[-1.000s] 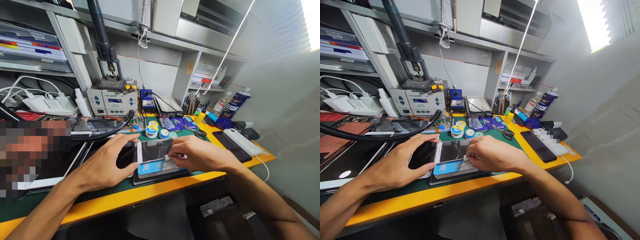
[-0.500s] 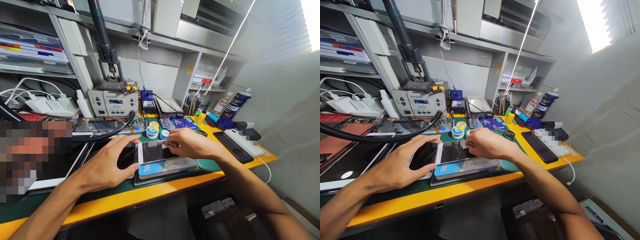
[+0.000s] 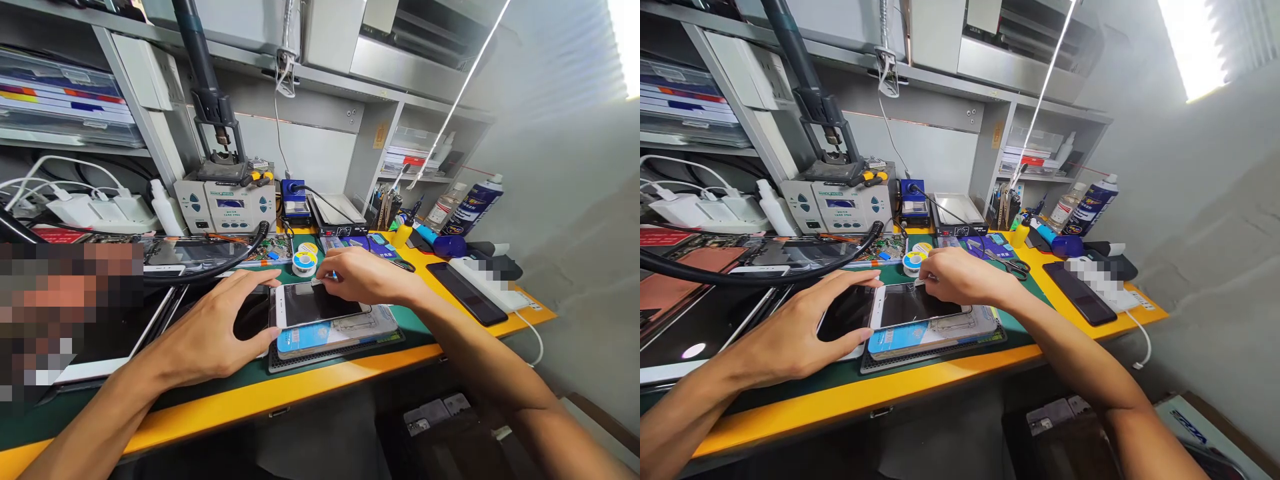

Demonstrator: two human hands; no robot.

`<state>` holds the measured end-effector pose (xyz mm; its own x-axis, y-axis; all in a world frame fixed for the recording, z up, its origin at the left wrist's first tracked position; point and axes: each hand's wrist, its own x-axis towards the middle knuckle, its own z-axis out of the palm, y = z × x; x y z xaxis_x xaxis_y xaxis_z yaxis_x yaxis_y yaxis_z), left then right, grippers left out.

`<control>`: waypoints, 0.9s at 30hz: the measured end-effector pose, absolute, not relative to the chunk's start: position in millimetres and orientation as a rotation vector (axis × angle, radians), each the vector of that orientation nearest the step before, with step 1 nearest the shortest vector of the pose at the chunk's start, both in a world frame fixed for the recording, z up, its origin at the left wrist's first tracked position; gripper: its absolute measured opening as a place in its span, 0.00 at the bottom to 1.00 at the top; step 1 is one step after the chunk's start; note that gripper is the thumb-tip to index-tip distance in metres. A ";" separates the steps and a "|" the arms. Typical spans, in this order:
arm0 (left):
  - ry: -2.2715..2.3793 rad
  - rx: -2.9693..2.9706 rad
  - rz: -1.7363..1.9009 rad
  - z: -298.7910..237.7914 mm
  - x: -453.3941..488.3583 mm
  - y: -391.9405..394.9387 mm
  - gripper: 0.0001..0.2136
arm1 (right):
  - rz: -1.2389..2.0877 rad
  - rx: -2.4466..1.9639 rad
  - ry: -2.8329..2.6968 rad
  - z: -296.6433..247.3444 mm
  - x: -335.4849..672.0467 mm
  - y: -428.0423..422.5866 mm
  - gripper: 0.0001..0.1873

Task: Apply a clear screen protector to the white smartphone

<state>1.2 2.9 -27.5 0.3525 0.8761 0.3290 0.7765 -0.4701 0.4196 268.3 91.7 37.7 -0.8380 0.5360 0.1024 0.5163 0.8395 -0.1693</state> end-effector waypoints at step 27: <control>1.524 2.389 0.786 -28.2 2.1 2.6 0.32 | 0.289 -0.784 -3.010 43.7 267.1 43.0 0.11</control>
